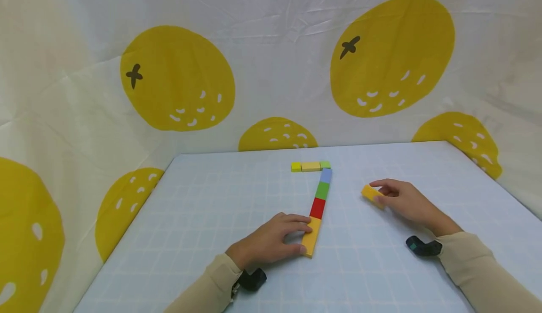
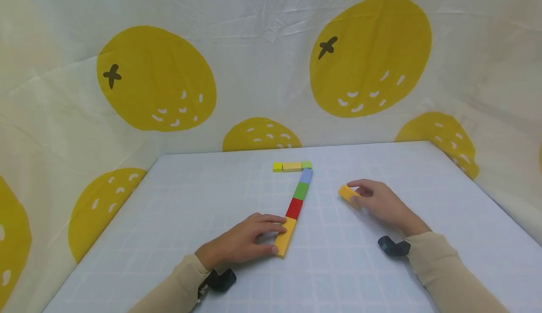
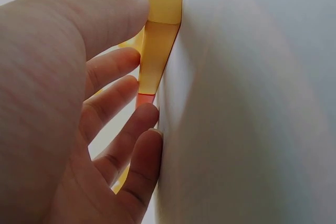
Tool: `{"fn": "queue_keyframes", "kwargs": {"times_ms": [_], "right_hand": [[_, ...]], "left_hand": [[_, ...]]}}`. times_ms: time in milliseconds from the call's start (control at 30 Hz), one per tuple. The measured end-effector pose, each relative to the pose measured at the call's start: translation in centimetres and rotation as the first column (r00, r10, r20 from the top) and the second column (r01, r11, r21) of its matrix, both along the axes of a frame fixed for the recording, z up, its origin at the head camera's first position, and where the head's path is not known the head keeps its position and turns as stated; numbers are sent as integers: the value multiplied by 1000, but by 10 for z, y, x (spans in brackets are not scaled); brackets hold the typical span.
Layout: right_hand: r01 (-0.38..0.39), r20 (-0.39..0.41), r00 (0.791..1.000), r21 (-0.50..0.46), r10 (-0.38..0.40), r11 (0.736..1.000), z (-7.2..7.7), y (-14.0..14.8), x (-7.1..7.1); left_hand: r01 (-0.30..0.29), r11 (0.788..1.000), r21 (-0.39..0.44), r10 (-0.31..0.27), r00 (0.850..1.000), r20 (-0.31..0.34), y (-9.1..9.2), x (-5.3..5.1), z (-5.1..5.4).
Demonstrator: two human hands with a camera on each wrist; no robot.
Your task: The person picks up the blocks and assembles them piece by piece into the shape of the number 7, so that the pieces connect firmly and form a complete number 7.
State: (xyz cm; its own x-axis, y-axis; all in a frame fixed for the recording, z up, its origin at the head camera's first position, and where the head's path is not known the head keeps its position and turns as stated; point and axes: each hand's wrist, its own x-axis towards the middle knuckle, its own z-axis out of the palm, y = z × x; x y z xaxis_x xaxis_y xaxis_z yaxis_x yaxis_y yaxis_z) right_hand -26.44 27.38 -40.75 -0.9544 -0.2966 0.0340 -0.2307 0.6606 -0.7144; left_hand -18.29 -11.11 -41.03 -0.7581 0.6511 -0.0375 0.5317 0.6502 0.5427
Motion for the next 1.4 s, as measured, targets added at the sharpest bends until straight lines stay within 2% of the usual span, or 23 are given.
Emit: {"fn": "queue_keyframes", "kwargs": {"times_ms": [133,233,433,733,1000,1400], "right_hand": [[-8,44,999,-128,14,992,-1,-10,-3],[-13,57,998,-180,24,984,3,-21,-4],[-21,37,999,-229,30,973,12,-42,-6],[-33,88,994,-283,60,958,15,-70,-9],[-18,113,992,-325,58,945,23,-92,-11],[18,200,975,-488,92,873,26,-117,-12]], "left_hand": [[-4,1000,-11,4,1000,0,-2,1,2],[-2,1000,-5,2,1000,-10,-4,1,2],[1,1000,15,-1,1000,12,-1,0,0],[-21,1000,-23,21,1000,9,2,-1,1],[-8,1000,-15,8,1000,-2,2,-1,1],[14,1000,11,-14,1000,-18,1,-1,0]]}}
